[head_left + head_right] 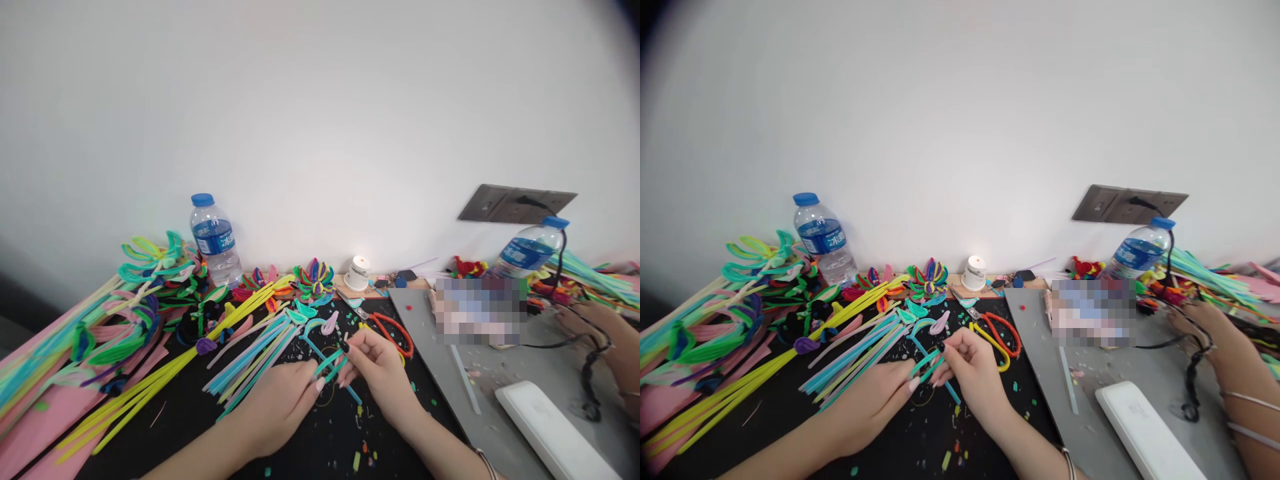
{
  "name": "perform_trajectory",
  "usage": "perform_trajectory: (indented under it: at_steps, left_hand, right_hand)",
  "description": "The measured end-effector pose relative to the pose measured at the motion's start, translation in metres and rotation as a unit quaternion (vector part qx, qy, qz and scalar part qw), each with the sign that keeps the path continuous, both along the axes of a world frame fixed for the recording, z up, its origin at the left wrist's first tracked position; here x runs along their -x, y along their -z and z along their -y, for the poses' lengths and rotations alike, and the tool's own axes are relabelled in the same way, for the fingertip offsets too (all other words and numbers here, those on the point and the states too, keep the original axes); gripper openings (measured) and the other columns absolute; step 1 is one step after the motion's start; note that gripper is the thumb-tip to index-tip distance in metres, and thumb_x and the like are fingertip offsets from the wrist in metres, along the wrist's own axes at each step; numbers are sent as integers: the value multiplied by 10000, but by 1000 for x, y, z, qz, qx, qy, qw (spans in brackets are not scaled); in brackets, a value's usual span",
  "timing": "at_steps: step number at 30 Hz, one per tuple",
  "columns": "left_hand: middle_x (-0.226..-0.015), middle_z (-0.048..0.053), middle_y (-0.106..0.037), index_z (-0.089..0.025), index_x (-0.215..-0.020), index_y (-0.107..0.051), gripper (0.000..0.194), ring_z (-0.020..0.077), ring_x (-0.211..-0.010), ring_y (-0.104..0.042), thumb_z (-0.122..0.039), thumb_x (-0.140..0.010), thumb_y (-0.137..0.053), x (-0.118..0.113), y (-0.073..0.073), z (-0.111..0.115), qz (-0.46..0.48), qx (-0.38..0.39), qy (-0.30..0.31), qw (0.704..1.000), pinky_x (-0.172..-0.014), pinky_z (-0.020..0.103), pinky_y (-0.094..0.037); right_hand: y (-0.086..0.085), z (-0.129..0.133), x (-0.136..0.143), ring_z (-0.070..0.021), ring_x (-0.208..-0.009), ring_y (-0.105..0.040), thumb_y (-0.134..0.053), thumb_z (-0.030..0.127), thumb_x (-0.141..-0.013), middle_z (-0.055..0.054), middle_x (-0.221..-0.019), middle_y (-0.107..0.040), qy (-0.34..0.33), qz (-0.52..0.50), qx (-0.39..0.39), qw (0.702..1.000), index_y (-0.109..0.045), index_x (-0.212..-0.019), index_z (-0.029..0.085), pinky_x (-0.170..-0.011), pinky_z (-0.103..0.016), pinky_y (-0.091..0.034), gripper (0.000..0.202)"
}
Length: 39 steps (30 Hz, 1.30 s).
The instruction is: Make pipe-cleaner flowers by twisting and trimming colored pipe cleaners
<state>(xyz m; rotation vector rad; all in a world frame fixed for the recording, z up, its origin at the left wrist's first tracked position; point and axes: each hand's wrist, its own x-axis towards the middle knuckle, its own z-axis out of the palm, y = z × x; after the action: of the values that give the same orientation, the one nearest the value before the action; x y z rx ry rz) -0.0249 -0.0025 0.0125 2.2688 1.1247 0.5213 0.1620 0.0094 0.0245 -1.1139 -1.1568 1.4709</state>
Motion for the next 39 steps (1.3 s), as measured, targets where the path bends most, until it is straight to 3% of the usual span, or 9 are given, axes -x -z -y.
perform_trajectory:
  at_steps: [7, 15, 24, 28, 32, 39]
  left_hand:
    - [-806, 26, -609, -203, -832, -492, 200, 201, -756, -577, -277, -942, -342, 6, 8, -10, -45, -22, 0, 999, -617, 260, -341]
    - [-794, 10, -578, -195, -801, -466, 240, 167, -725, -539, -266, -955, -295, 6, 0, -8, -59, -23, 37, 997, -617, 248, -346]
    - [-730, 9, -563, -195, -730, -451, 281, 168, -693, -537, -230, -953, -284, 9, 9, -14, -76, -72, 16, 994, -599, 251, -333]
    - [-735, 13, -572, -191, -737, -462, 283, 169, -697, -544, -218, -953, -281, 10, 6, -15, -80, -66, 14, 995, -617, 253, -347]
    - [-726, 11, -569, -190, -733, -471, 284, 163, -695, -543, -230, -952, -294, 10, 3, -16, -64, -63, 5, 996, -620, 244, -355]
    - [-652, -10, -512, -193, -669, -441, 324, 140, -612, -487, -241, -950, -288, 11, 3, -17, -25, -77, 8, 997, -572, 229, -334]
  right_hand:
    - [2, -2, -1, -158, -448, -620, -704, 464, -696, -2, -506, -624, 15, 0, 14, 1000, -504, -721, 179, -475, -264, -516, 349]
    - [3, -4, -3, -138, -458, -621, -708, 439, -701, 7, -527, -629, 2, -36, 37, 999, -520, -725, 160, -477, -229, -504, 338]
    - [5, -12, -8, -126, -514, -632, -660, 458, -738, -16, -658, -658, -28, -6, 40, 999, -513, -699, 157, -526, -244, -522, 338]
    - [7, -14, -9, -124, -461, -607, -664, 447, -736, 28, -551, -609, -40, 3, 22, 999, -477, -706, 172, -466, -225, -494, 334]
    - [7, -15, -11, -85, -421, -538, -661, 415, -757, 34, -533, -590, -61, -41, 16, 997, -485, -708, 167, -412, -182, -439, 308]
    - [11, -15, -14, -36, -380, -423, -682, 346, -764, 24, -545, -577, -114, -152, 75, 979, -505, -697, 150, -353, -130, -340, 273]
